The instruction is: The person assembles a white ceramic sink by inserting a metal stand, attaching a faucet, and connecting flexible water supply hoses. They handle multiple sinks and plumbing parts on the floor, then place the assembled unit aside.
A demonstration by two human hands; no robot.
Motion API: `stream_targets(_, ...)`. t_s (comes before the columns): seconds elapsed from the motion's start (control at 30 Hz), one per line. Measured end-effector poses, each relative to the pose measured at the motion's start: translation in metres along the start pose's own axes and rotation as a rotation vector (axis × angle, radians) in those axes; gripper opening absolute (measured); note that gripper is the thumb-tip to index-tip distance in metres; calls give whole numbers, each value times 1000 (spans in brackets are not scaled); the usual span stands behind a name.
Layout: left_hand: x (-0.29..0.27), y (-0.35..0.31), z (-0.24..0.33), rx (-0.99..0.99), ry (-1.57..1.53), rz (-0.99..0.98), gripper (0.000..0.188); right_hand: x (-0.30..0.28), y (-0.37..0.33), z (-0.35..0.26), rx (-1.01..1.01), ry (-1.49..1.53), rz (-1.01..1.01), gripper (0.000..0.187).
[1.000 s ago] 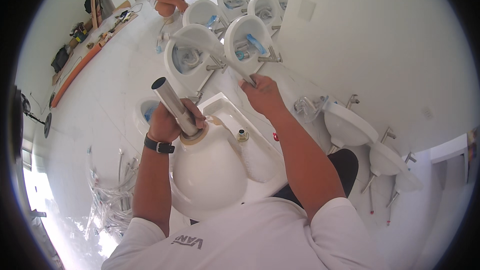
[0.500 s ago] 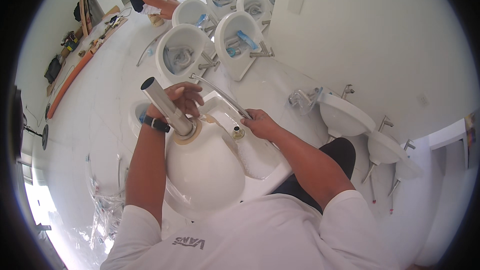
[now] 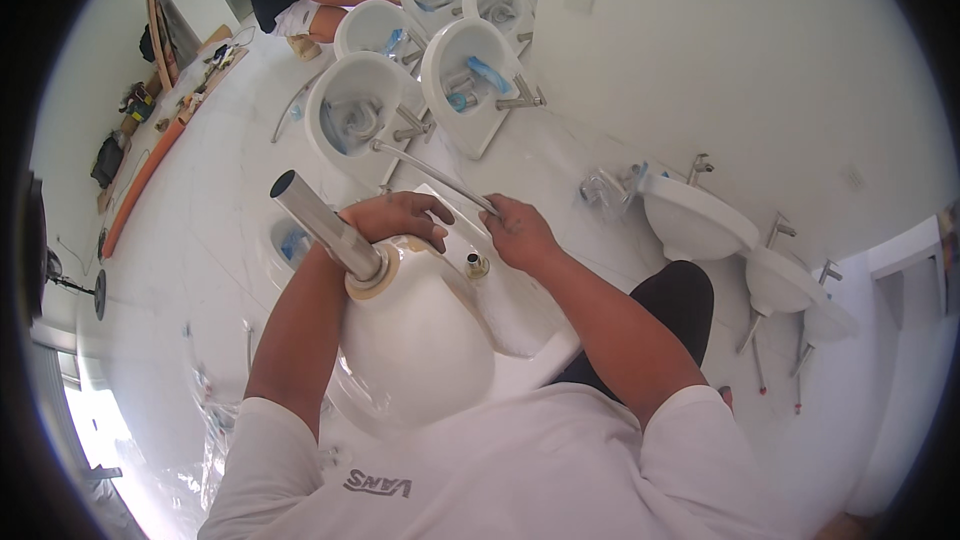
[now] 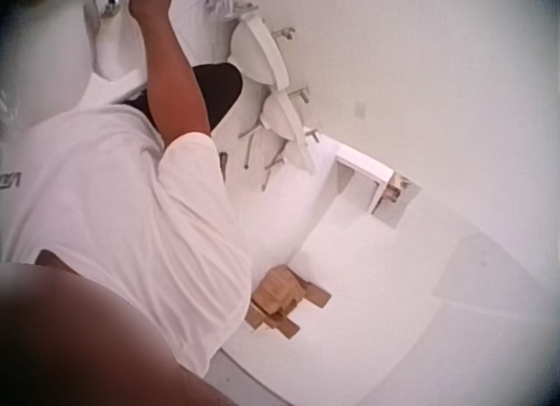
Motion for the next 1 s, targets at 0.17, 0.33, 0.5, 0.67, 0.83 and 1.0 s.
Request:
stream_targets(0.17,4,-4,4,147,-242,76,71,-11,12,-67,-183,-97,-238,27)
stream_targets(0.33,4,-6,6,162,-408,70,60,1,21,-71,-158,-218,-293,23)
stream_targets(0.5,0,-13,5,174,-504,121,56,-11,10,-29,-32,-151,-364,26)
stream_targets(0.67,-4,-10,-1,161,-557,157,57,-46,-9,27,-2,-133,-206,27)
stream_targets(0.83,-6,-6,-4,140,-604,165,56,-43,-17,42,107,-257,-270,23)
stream_targets(1.0,0,-5,0,198,-498,128,63,-17,-1,-33,-77,-280,-258,22)
Point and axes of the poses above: each hand's wrist, its own y-axis towards the middle knuckle, its own x-axis out of the palm, z = x × y, the point moved 8 cm from there along y, towards the middle knuckle, and after that the axes turned 2 degrees about -x, right-handed, at the moved point
